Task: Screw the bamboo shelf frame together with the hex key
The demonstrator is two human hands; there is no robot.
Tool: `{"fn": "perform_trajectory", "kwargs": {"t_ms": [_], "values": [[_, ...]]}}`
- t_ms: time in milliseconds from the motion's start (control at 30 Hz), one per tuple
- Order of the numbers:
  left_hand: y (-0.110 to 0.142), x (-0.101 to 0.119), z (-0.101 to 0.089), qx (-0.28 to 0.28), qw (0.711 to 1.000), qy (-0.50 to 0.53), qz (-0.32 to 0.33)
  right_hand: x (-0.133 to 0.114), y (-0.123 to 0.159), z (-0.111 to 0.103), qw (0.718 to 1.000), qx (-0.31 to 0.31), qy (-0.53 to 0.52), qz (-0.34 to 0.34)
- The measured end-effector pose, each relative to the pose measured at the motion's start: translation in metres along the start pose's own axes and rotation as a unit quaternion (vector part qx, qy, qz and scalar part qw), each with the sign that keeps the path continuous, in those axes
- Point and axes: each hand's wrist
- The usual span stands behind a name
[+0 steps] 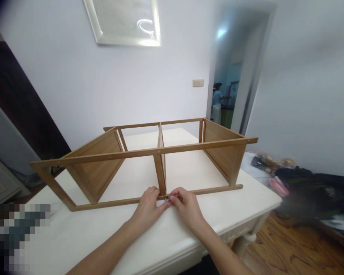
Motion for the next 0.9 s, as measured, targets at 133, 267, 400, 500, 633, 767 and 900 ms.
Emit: {"fn": "perform_trajectory", "kwargs": {"t_ms": [133, 267, 400, 500, 633, 767, 900], "values": [[-0.002, 0.000, -0.004, -0.013, 1.000, 0.008, 0.006, 0.000, 0.002, 0.001, 1.000, -0.007, -0.021, 0.015], [-0.001, 0.002, -0.007, -0.009, 1.000, 0.001, 0.010, 0.002, 0.002, 0.001, 1.000, -0.008, -0.018, 0.012], [-0.001, 0.003, -0.008, -0.018, 1.000, 0.001, 0.003, 0.004, 0.001, 0.001, 1.000, -0.012, 0.004, -0.001], [-0.002, 0.003, -0.009, -0.034, 0.999, 0.004, 0.000, 0.006, 0.001, 0.001, 0.999, -0.019, 0.024, -0.010], [-0.004, 0.003, -0.012, -0.051, 0.999, 0.007, -0.001, 0.010, 0.000, 0.000, 0.998, -0.025, 0.044, -0.023], [-0.004, 0.005, -0.014, -0.057, 0.998, 0.008, -0.010, 0.008, 0.000, 0.001, 0.995, -0.025, 0.083, -0.047], [-0.004, 0.004, -0.013, -0.056, 0.998, 0.015, -0.009, 0.002, 0.003, 0.003, 0.985, -0.019, 0.150, -0.082]]}}
Point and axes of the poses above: each hand's wrist, its own y-axis away from the middle knuckle, its own z-axis out of the palm, x = y × z, and after that the axes turned 2 degrees about x, right-handed
